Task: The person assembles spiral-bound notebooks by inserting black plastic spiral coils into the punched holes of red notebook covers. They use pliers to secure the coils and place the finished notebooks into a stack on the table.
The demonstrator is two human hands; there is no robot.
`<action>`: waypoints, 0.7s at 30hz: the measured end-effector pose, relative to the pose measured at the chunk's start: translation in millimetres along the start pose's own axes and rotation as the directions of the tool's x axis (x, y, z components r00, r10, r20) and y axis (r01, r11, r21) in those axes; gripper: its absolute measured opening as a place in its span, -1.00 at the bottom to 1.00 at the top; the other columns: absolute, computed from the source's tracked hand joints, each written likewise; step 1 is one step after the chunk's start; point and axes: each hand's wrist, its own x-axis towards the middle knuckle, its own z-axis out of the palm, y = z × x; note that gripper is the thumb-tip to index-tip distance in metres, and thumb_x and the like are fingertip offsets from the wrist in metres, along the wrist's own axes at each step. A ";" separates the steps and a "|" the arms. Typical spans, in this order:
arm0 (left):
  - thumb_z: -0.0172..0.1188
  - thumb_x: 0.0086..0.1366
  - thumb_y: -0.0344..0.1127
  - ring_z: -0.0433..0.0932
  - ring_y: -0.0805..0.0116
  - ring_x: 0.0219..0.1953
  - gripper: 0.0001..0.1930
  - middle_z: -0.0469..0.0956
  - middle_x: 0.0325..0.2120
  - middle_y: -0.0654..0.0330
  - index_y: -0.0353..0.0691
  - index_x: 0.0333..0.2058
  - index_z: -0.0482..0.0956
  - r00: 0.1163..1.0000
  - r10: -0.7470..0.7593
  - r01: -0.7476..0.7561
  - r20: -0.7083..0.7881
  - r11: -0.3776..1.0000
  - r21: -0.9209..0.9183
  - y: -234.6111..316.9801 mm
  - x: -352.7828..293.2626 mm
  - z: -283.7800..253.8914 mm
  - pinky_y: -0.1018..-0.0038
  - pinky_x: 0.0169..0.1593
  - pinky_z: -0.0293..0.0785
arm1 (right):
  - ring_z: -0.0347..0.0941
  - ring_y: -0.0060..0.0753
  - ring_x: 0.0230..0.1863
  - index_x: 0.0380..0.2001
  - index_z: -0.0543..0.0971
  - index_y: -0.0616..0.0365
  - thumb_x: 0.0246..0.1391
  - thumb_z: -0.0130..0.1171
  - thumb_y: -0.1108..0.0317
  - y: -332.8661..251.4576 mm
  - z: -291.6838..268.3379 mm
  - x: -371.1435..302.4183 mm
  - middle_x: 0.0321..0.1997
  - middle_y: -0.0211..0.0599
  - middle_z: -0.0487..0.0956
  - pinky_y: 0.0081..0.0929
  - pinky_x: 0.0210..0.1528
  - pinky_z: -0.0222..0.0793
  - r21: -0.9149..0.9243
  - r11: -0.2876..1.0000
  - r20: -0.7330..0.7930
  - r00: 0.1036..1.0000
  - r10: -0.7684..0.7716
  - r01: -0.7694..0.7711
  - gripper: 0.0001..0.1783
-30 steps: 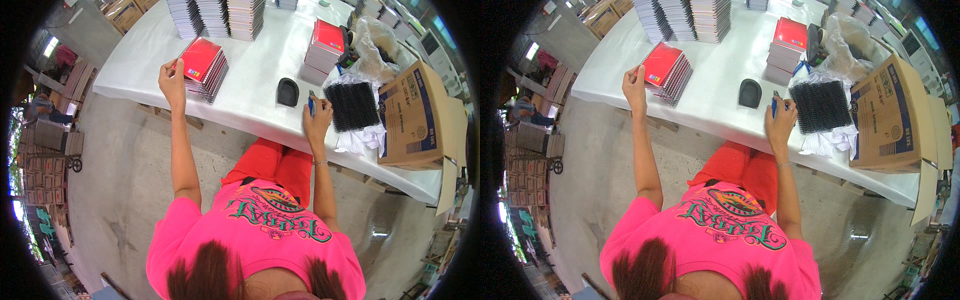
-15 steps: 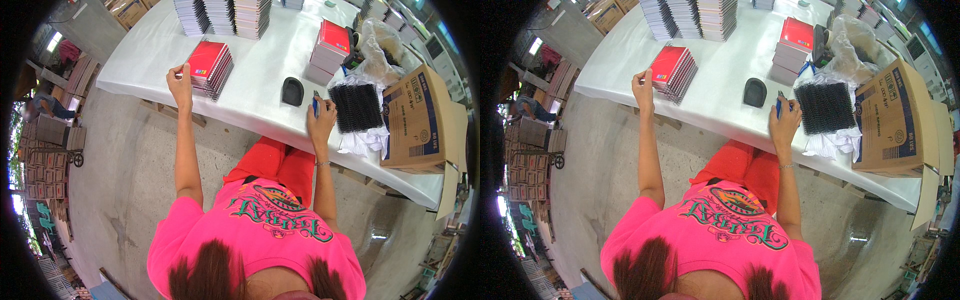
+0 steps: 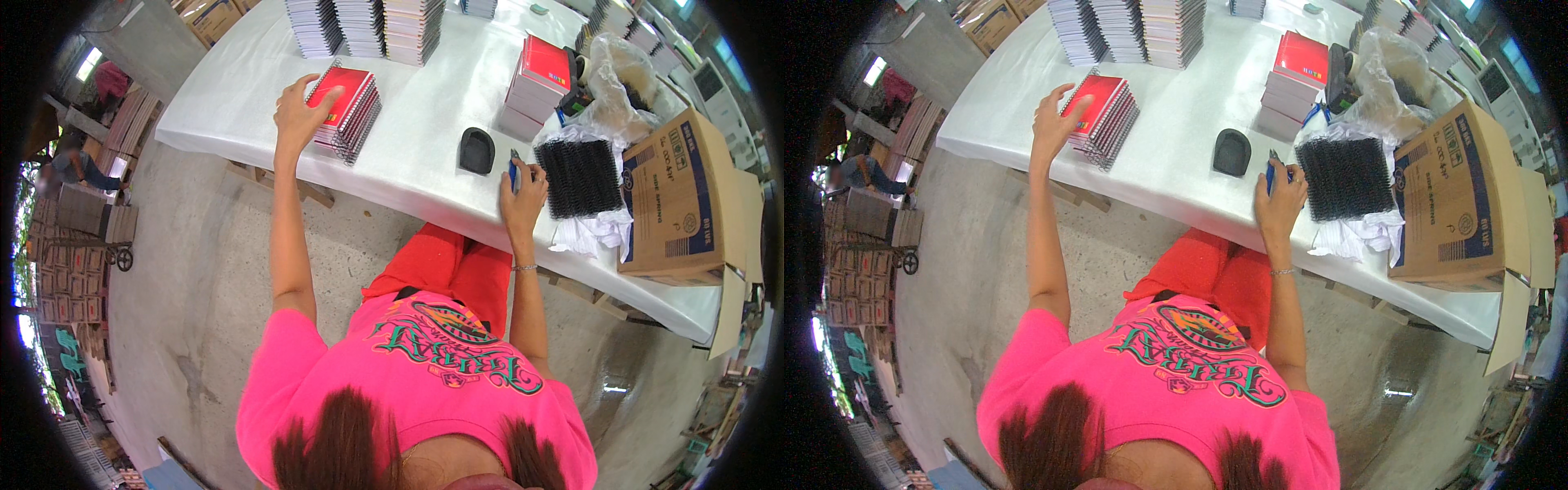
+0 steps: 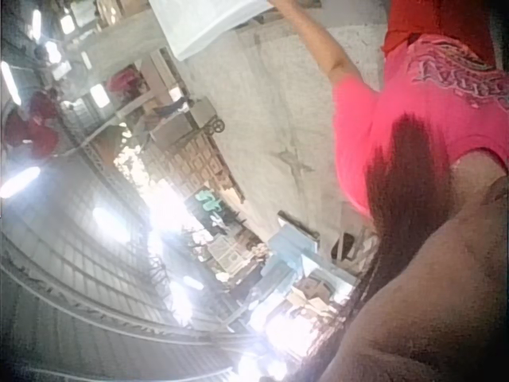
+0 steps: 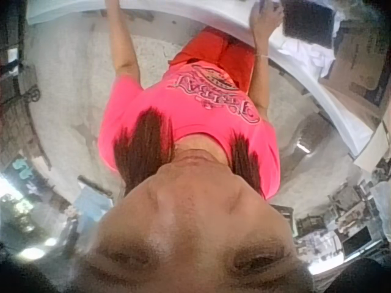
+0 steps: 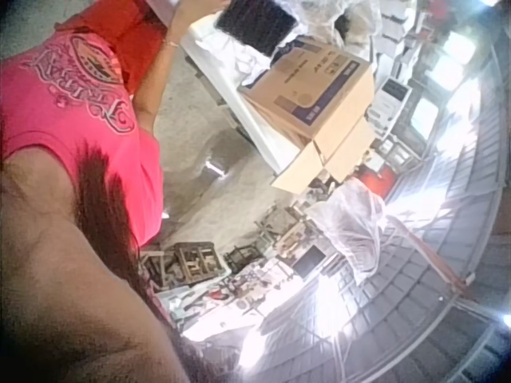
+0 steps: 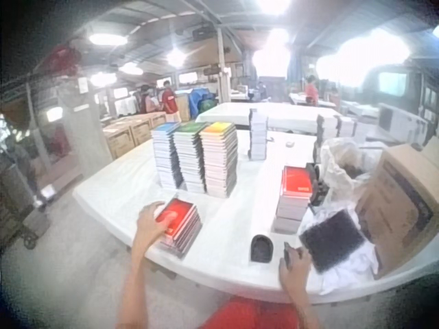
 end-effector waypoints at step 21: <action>0.31 -0.12 0.47 0.08 -0.22 0.34 0.08 0.11 0.28 -0.21 0.10 0.34 0.21 0.988 0.149 -0.156 0.047 0.928 0.340 31.9 -9.8 15.2 -0.30 0.28 -0.04 | 0.32 -0.10 0.00 0.08 0.47 0.28 0.22 0.15 0.11 -9.3 -36.3 123.8 -0.10 -0.05 0.44 -0.24 0.10 0.23 0.466 0.883 -0.270 0.943 0.196 -0.051 -0.49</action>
